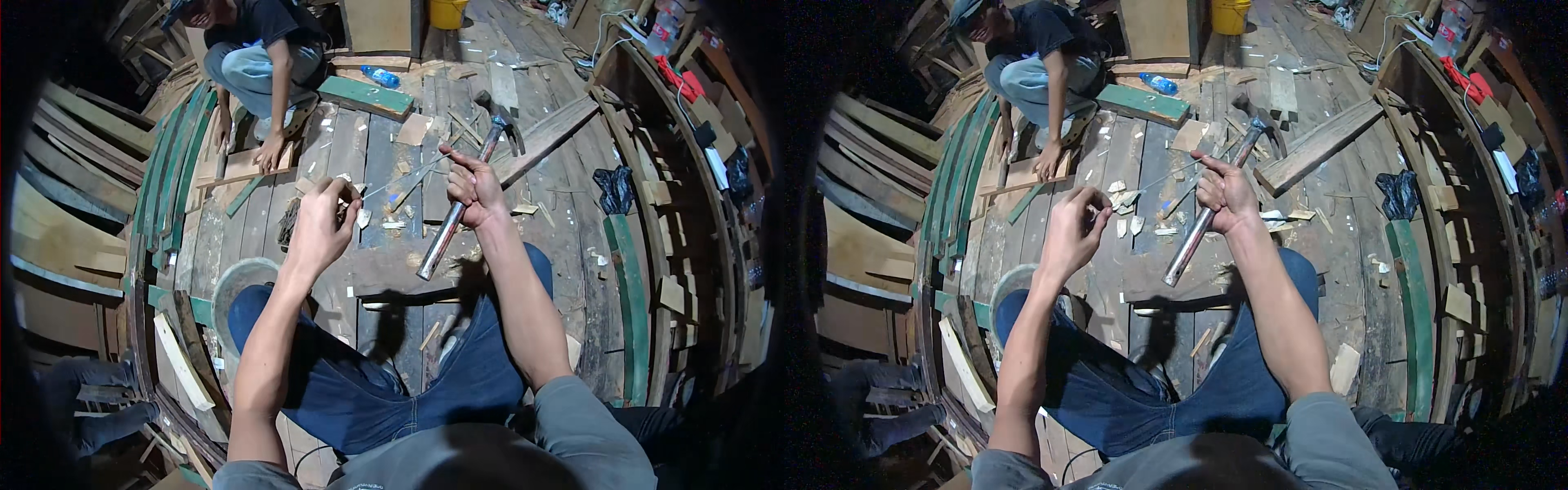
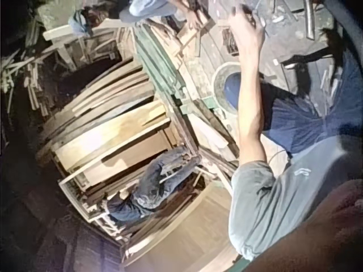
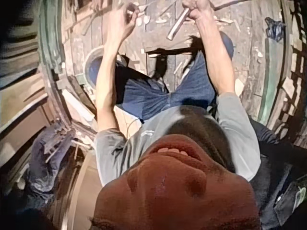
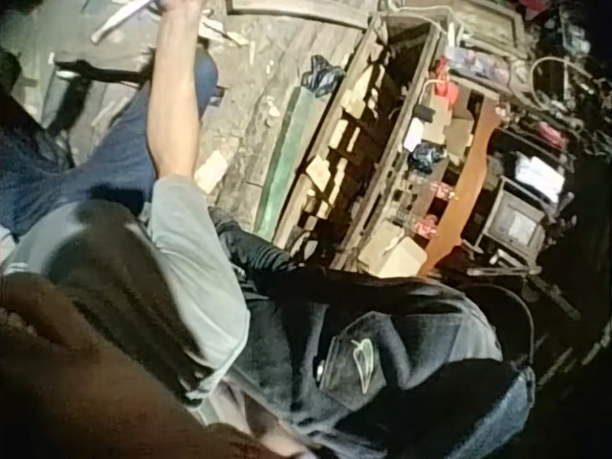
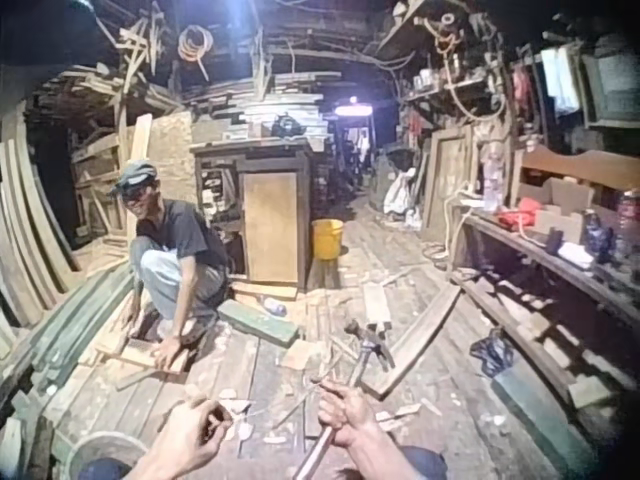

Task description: The person chisels a piece of wood using a hammer, handles and bends a metal wire by hand, and then hammers the chisel into wooden boards.

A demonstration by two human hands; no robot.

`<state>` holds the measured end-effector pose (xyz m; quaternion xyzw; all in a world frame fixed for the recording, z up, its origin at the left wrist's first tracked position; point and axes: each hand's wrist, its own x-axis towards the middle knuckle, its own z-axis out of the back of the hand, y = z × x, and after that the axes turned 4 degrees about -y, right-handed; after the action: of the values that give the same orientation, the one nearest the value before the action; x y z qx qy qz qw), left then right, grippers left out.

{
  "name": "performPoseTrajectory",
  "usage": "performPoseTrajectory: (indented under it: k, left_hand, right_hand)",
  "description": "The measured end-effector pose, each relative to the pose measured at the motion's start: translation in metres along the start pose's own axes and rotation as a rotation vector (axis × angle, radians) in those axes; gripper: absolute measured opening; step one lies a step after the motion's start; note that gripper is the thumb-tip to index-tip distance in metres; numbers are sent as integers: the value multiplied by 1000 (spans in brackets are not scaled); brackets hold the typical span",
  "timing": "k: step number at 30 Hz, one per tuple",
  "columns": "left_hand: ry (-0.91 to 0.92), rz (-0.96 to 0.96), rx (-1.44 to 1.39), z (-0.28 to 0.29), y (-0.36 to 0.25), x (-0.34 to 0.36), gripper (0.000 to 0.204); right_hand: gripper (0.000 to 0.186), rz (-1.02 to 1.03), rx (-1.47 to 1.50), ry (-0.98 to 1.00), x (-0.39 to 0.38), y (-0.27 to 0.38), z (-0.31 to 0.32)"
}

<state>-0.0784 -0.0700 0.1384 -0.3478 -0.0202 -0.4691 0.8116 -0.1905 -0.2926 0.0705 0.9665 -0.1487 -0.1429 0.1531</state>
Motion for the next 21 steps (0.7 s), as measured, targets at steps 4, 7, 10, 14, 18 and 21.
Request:
performPoseTrajectory:
  k: [4,7,10,14,18,21]
  left_hand:
    - [63,72,35,-4,-1,0,13]
    - [76,117,2,-7,2,1,12]
    - [56,124,-4,-5,2,2,14]
    - [42,102,16,-6,3,1,15]
    - [11,100,-10,-6,5,-1,16]
    - [46,148,-17,-5,-1,0,16]
  right_hand:
    - [19,8,-29,-19,-1,-1,-1]
    - [19,32,-84,2,0,-1,1]
    - [19,33,-111,16,0,-3,-1]
    - [21,44,-153,27,-2,-4,-3]
    - [23,34,-148,26,-2,-7,-5]
    - [23,15,-154,14,-3,-7,-6]
